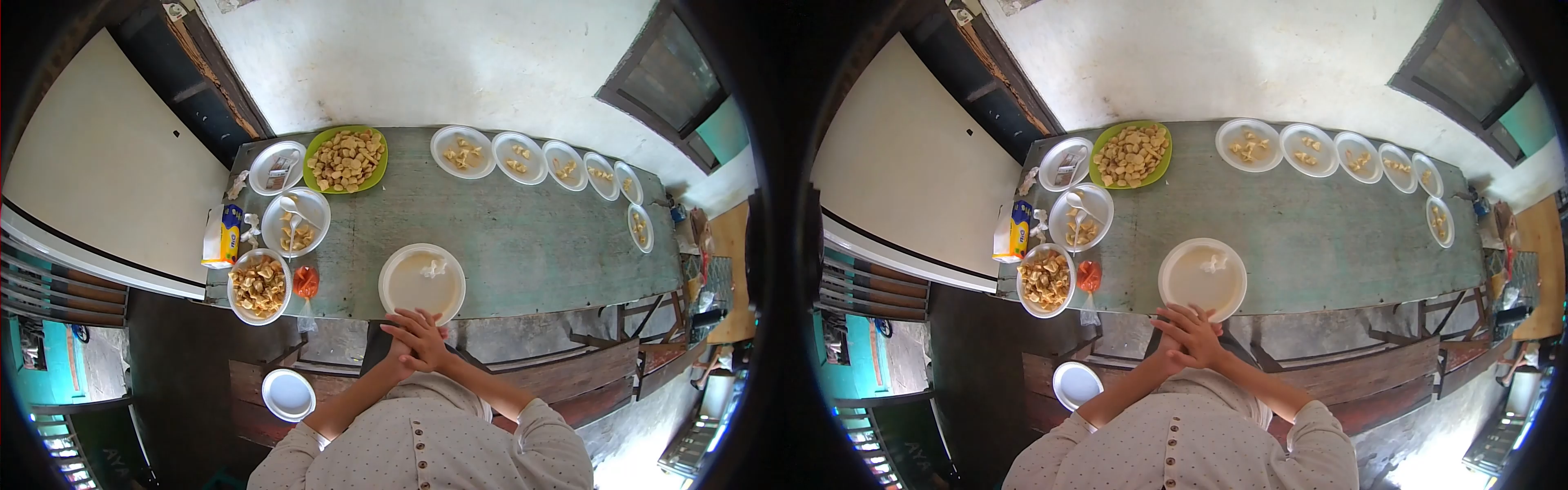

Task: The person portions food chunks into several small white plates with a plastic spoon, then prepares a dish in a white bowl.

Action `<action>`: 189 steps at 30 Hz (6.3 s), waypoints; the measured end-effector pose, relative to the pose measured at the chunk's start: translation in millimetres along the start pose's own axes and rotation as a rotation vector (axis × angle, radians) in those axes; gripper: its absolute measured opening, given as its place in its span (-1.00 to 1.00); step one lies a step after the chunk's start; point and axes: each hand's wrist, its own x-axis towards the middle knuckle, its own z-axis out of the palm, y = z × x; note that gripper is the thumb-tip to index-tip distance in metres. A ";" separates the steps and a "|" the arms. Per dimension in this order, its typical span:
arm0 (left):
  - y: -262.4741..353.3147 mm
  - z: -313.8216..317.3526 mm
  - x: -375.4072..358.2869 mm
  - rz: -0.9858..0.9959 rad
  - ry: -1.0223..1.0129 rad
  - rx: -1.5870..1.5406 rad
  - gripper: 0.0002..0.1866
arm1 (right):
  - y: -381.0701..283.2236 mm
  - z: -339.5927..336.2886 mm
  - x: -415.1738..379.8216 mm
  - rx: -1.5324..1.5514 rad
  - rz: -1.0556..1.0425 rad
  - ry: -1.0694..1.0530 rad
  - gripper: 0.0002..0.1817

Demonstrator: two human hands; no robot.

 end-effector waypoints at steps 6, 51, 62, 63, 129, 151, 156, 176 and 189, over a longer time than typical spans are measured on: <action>-15.0 -29.6 0.4 -0.034 -0.011 0.193 -0.49 | -4.8 18.5 -0.1 0.195 0.214 0.219 -0.79; 38.1 -94.2 18.1 0.400 0.711 1.006 -0.80 | 107.3 77.2 23.7 -0.389 0.347 0.003 -0.82; 22.4 -88.6 21.1 0.372 0.738 0.967 -0.75 | 101.3 27.8 -25.9 -0.298 0.364 -0.410 -0.83; 22.0 -91.7 23.7 0.415 0.717 1.003 -0.76 | 104.7 25.0 -22.6 -0.301 0.367 -0.410 -0.83; 35.7 -27.0 24.0 0.911 0.504 1.712 -0.75 | 104.2 -37.1 -51.6 -0.570 0.760 -0.215 -0.86; 23.9 -13.8 15.5 1.002 0.528 1.722 -0.72 | 96.9 5.9 -57.1 -0.488 1.016 0.006 -0.89; 17.0 -12.4 14.6 1.010 0.589 1.692 -0.72 | 81.2 13.7 -49.9 -0.298 0.981 -0.022 -0.87; 3.3 -122.5 19.3 0.637 0.842 1.255 -0.61 | 133.8 -8.9 -31.4 -0.338 0.878 0.357 -0.90; -2.8 -144.4 21.3 0.600 0.762 1.286 -0.63 | 156.9 18.3 43.3 -0.490 0.873 0.200 -0.90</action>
